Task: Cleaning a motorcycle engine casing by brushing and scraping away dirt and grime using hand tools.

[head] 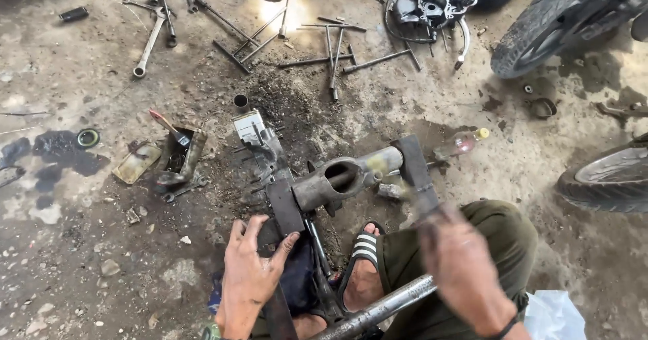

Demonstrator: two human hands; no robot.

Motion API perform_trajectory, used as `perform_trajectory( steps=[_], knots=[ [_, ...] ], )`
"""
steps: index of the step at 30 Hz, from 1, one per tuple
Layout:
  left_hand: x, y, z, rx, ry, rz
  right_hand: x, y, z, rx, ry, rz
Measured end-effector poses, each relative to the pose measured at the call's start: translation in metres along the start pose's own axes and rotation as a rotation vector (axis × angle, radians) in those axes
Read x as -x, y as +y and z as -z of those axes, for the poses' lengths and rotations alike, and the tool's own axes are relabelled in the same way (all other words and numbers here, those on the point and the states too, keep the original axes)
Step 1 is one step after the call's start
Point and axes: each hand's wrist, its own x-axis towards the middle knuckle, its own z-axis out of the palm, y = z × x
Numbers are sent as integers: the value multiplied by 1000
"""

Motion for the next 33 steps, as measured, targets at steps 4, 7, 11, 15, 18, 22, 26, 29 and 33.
perform_trajectory(
  steps=[4, 7, 11, 15, 18, 22, 26, 29, 33],
  knots=[
    [-1, -5, -2, -3, 53, -62, 18, -6, -16, -44, -145, -245],
    [-1, 1, 1, -11, 34, -38, 35, 5, -39, -168, -98, 76],
    [-1, -1, 0, 4, 31, -50, 29, -7, -46, -237, 54, -42],
    [0, -4, 0, 4, 30, -85, 47, -5, -83, -371, -131, -26],
    [2, 1, 2, 44, 37, -83, 10, -42, -41, -355, -261, -546],
    [1, -2, 1, 47, 58, -106, 27, -29, -88, -475, -347, -20],
    [3, 1, 4, 65, 43, -129, 4, -59, -53, -932, -268, -536],
    [-1, 4, 5, 67, 36, -120, -6, -61, -20, -565, -303, -304],
    [-1, -2, 3, 71, 36, -128, -35, -86, 9, -334, -425, -571]
  ],
)
